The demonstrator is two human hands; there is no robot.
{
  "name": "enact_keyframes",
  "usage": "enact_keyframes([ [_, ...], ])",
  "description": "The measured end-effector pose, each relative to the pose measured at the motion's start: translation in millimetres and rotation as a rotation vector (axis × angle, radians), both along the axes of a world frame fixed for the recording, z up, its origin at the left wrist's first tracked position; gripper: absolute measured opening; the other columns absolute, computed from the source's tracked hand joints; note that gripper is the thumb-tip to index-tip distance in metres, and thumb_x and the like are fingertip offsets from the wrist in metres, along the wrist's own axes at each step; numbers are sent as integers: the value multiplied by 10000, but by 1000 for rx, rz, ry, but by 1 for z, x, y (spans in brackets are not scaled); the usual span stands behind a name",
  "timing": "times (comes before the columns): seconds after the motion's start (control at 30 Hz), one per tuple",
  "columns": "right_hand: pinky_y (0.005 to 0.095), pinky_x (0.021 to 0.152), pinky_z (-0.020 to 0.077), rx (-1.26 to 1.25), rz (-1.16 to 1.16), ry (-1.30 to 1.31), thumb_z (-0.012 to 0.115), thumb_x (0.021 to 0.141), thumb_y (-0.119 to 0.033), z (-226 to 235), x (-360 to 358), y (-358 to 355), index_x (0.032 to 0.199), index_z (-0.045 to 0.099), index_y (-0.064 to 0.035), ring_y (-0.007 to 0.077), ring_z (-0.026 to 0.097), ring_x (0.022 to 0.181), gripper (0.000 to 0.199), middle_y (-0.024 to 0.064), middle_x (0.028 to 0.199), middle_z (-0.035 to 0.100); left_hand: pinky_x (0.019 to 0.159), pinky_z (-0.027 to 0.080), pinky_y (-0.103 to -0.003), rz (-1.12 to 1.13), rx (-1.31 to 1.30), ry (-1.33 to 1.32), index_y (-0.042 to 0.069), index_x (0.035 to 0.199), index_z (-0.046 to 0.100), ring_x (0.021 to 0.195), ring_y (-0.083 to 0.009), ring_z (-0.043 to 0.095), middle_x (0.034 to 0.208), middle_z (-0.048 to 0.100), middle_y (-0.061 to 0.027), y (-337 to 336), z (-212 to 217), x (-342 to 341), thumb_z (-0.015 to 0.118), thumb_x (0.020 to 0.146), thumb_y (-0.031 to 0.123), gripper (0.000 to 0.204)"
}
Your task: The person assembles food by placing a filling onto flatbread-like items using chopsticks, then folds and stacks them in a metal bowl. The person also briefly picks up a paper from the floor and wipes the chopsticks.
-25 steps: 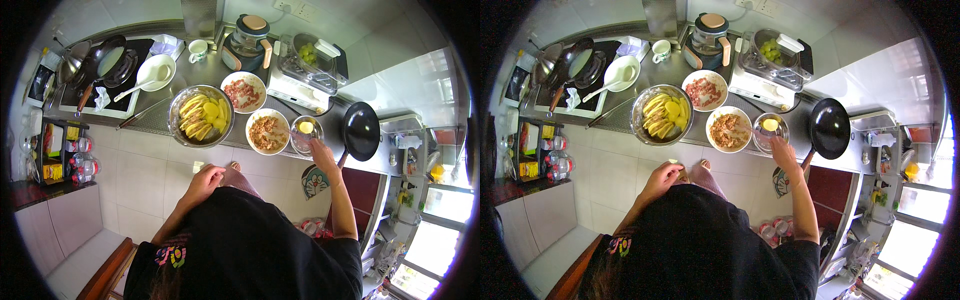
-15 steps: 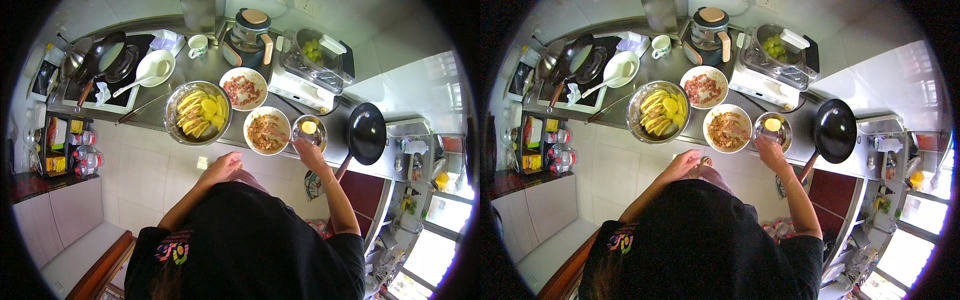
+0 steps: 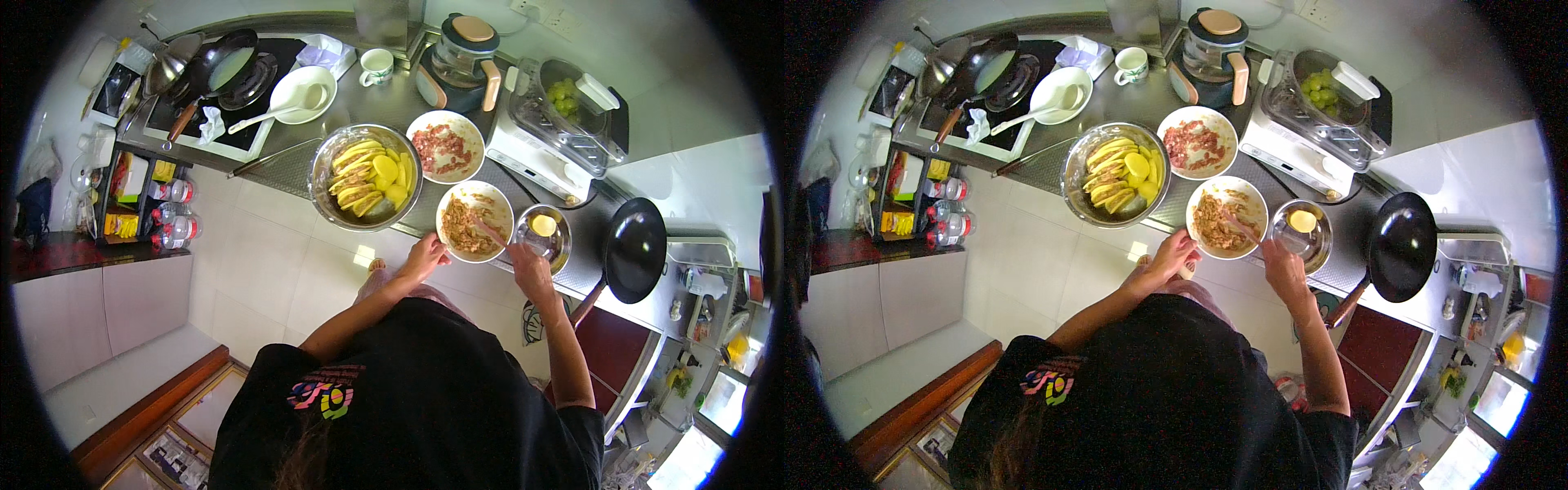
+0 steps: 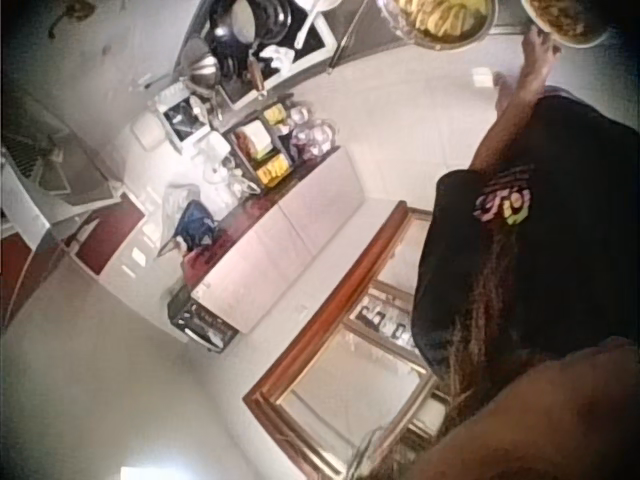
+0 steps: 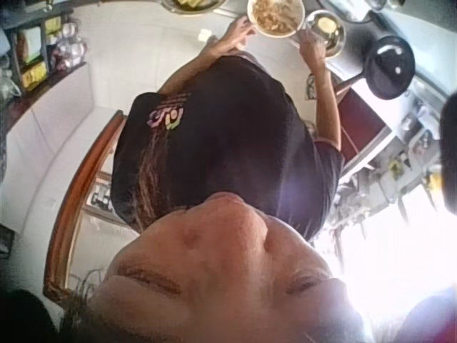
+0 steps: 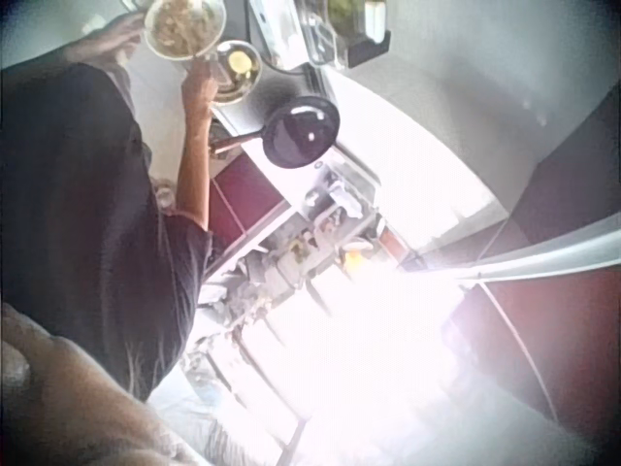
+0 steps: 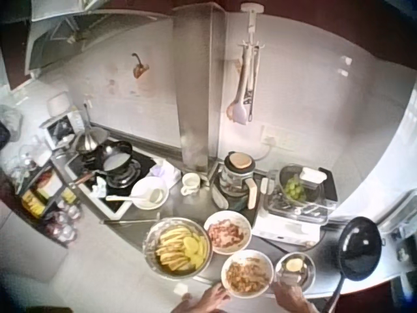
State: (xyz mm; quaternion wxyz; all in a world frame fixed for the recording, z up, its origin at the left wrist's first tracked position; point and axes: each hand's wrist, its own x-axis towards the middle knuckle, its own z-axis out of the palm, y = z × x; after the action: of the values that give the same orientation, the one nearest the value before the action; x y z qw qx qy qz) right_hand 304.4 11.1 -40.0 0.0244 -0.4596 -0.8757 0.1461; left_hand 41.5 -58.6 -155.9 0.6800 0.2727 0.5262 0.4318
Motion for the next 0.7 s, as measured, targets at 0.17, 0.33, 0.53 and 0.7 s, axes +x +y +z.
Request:
enact_keyframes([
  [0.17, 516, 693, 534, -175, -156, 44, 539, 977, -152, -5, 3, -20, 1059, 588, -51, 409, 661, 834, 139, 189, 935, 654, 652, 567, -264, 17, -20, 55, -19, 1157, 546, 741, -156, 693, 927, 660, -97, 2, 5, 4, 566, 1027, 147, 211],
  [0.33, 484, 772, 521, -369, -349, 295, 617, 956, -155, -18, 1, -28, 1111, 584, -34, 416, 658, 882, 200, 203, 935, 669, 606, 537, -294, -151, 100, 400, 21, 1180, 535, 690, -157, 668, 865, 669, -96, -5, 37, -15, 588, 1017, 176, 231],
  [0.53, 485, 801, 512, -390, -402, 231, 639, 943, -162, -14, -2, -26, 1163, 556, -4, 408, 632, 941, 283, 231, 983, 628, 634, 546, -346, -17, 467, 745, 54, 1129, 597, 752, -182, 679, 906, 671, -95, -31, 111, -104, 623, 979, 124, 168],
  [0.7, 474, 838, 513, -59, -309, 238, 670, 914, -122, 40, -46, -10, 1141, 580, 13, 400, 598, 1004, 279, 201, 1046, 598, 761, 528, -397, 18, 473, 1229, 62, 1101, 611, 861, -302, 635, 957, 636, -137, -13, 139, -186, 666, 894, 50, 215],
])
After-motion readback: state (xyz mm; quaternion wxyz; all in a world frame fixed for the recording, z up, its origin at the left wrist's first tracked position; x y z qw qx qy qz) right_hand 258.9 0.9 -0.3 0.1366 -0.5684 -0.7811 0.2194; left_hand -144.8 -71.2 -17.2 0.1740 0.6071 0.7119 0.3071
